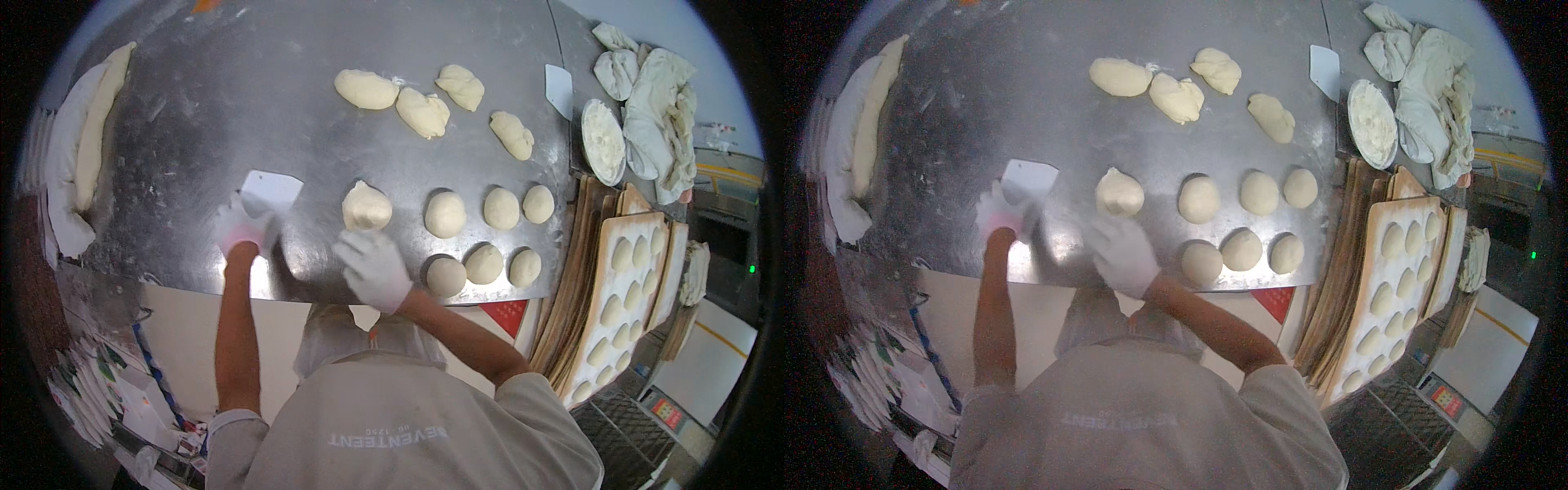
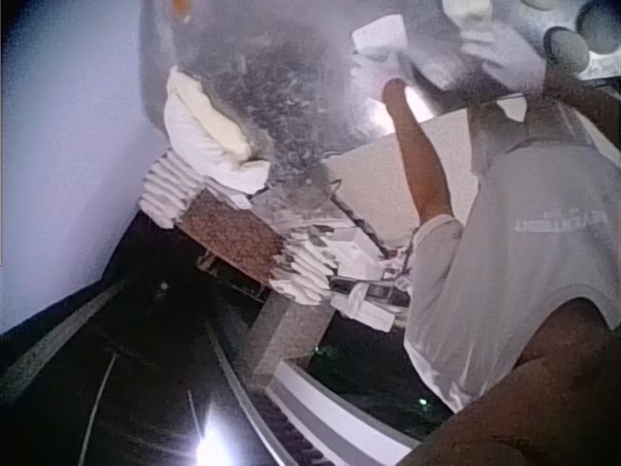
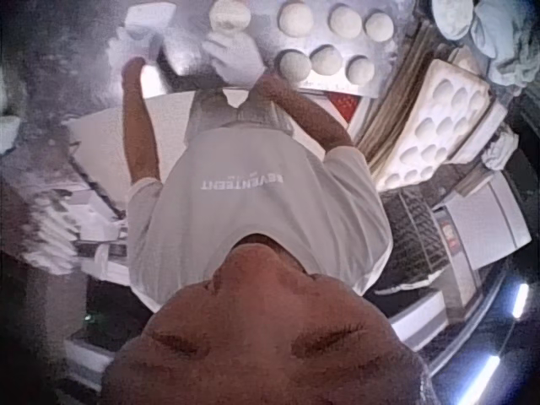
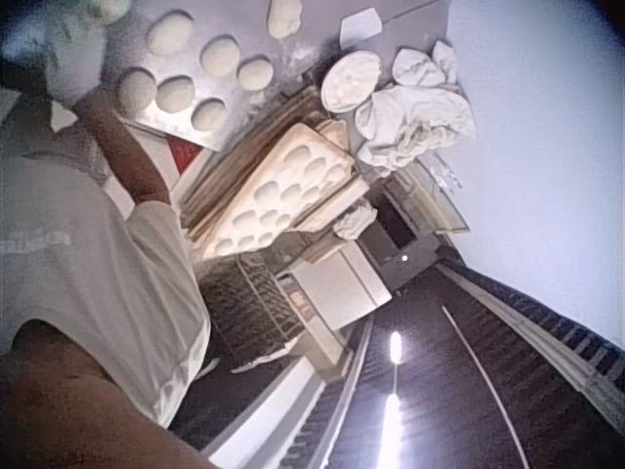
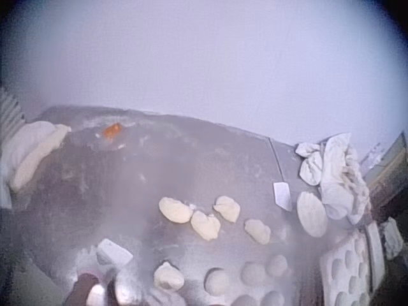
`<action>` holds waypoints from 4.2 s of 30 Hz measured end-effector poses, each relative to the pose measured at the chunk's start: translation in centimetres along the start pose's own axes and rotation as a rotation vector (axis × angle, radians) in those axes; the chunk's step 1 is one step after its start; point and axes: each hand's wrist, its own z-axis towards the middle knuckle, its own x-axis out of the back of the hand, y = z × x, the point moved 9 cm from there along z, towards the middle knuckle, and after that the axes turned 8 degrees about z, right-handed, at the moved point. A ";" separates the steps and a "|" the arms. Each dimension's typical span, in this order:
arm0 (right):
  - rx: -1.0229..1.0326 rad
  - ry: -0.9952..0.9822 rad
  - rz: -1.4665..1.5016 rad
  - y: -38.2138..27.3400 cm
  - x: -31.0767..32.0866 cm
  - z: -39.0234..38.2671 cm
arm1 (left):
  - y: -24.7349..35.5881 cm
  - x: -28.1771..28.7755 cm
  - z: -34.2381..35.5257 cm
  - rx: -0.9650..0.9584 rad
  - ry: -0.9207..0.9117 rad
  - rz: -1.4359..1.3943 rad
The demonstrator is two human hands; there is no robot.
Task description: The person shapes portions of dough into round balls by hand on a floured surface and places them onto a wooden board. The person then pulls a large white cloth over a stack of dough-filled boards.
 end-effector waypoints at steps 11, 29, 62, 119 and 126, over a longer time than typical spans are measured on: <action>-0.256 -0.165 0.156 2.9 -3.4 2.4 | -0.7 -9.7 -5.5 0.056 -0.059 -0.920; -0.368 0.423 0.099 10.2 2.4 -1.1 | 1.6 -15.7 -2.4 -0.088 0.182 -0.957; -1.001 1.318 0.609 4.9 10.6 -47.7 | 28.6 4.4 -22.9 -0.800 0.458 -0.262; -1.381 1.594 1.048 32.5 33.5 -189.3 | 104.0 -42.0 -108.4 -0.926 0.589 0.033; -1.185 1.327 0.911 46.6 55.4 -186.6 | 106.6 -41.8 -107.8 -1.037 0.509 -0.037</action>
